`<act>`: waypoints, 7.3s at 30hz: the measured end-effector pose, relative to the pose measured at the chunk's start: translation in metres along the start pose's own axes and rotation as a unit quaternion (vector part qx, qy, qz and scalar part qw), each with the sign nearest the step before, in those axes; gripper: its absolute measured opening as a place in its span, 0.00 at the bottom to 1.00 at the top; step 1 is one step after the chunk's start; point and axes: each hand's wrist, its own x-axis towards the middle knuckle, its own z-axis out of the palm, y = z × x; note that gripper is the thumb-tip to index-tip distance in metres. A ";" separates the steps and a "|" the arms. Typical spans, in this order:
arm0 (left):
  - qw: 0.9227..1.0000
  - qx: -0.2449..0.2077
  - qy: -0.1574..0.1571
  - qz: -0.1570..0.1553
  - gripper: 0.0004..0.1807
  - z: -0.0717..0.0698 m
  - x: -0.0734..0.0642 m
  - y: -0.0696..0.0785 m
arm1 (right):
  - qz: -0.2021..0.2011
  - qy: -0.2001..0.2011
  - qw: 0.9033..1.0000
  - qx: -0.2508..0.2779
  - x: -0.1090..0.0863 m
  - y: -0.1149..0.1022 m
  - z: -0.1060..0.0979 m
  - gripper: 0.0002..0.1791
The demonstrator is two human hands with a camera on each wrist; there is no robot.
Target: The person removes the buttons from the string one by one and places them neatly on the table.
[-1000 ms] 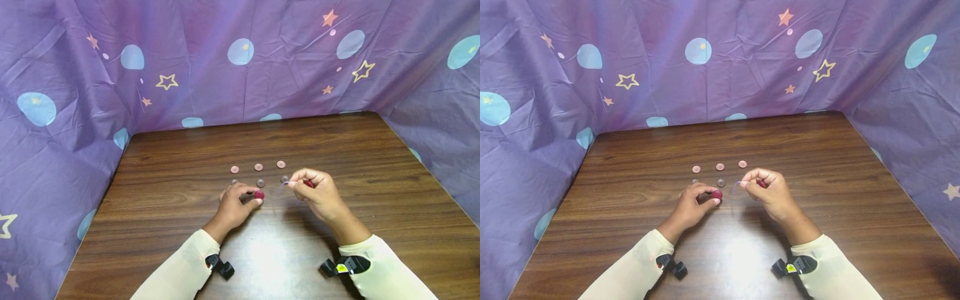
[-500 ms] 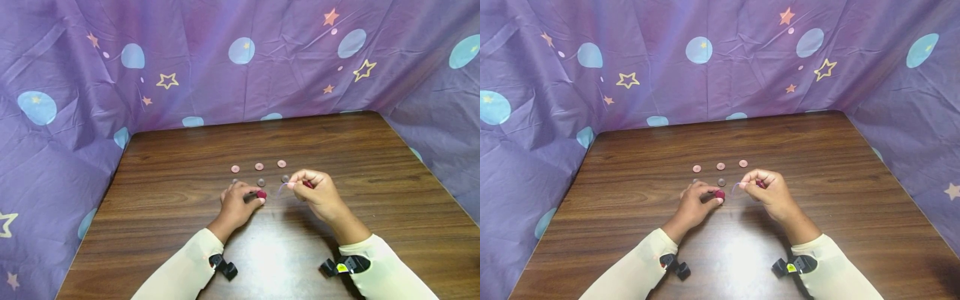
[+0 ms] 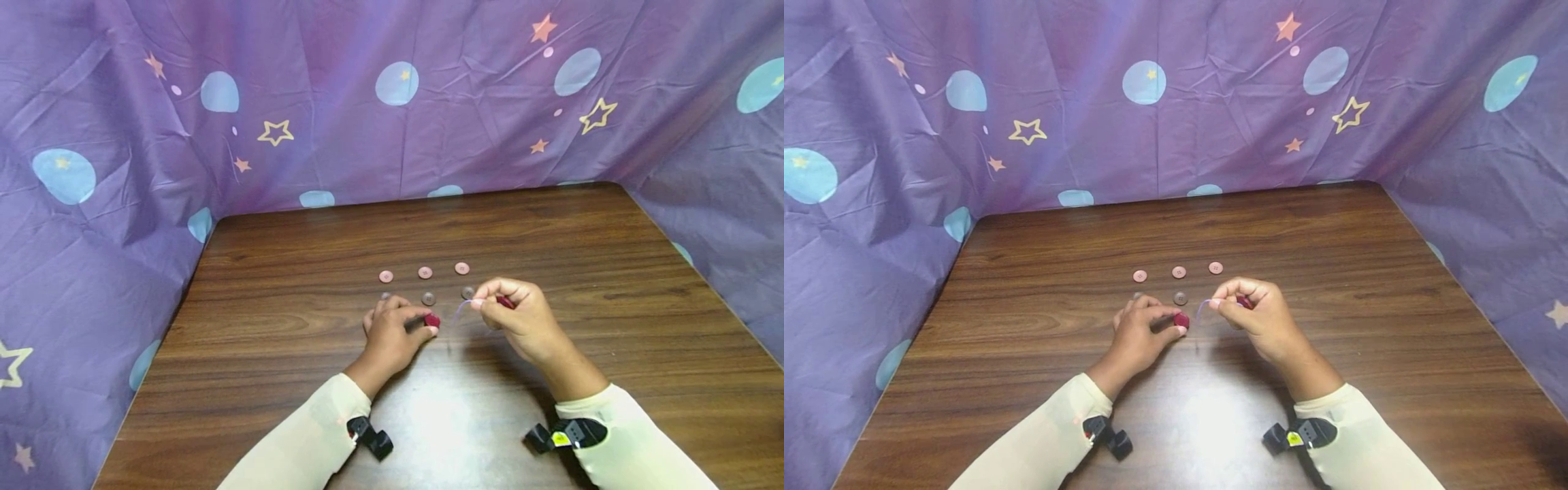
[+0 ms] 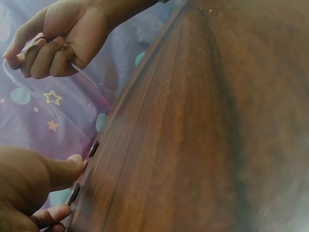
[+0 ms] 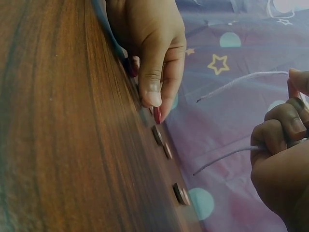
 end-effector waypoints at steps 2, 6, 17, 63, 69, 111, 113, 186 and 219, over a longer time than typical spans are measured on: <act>1.000 0.008 -0.001 0.001 0.18 0.000 0.000 0.000 | -0.001 -0.001 1.000 0.003 0.000 0.000 0.000 0.12; 1.000 0.015 0.003 0.003 0.18 0.001 0.000 0.001 | -0.002 -0.003 1.000 0.006 0.000 -0.001 0.000 0.12; 0.999 0.034 0.005 0.016 0.19 0.002 0.001 0.001 | -0.003 -0.007 1.000 0.006 0.000 0.001 0.000 0.13; 0.999 0.046 0.004 0.019 0.19 0.004 0.000 0.003 | 0.006 -0.001 1.000 0.008 0.001 0.002 -0.001 0.10; 0.999 0.043 0.002 0.017 0.19 0.004 0.000 0.003 | 0.017 0.014 1.000 0.000 0.002 0.001 -0.001 0.08; 1.000 0.000 -0.007 -0.001 0.28 0.003 0.000 0.000 | 0.165 -0.110 0.976 -0.095 0.002 -0.012 -0.017 0.21; 1.000 0.000 -0.007 -0.002 0.28 0.003 -0.001 0.001 | 0.174 -0.102 0.970 -0.132 0.001 -0.012 -0.015 0.20; 0.969 -0.191 0.080 0.135 0.23 -0.002 0.000 0.025 | 0.088 -0.052 0.959 -0.264 -0.002 -0.013 -0.008 0.21; 0.952 -0.266 0.059 0.141 0.16 -0.004 0.010 0.049 | 0.041 0.014 0.991 -0.127 -0.001 -0.012 -0.013 0.14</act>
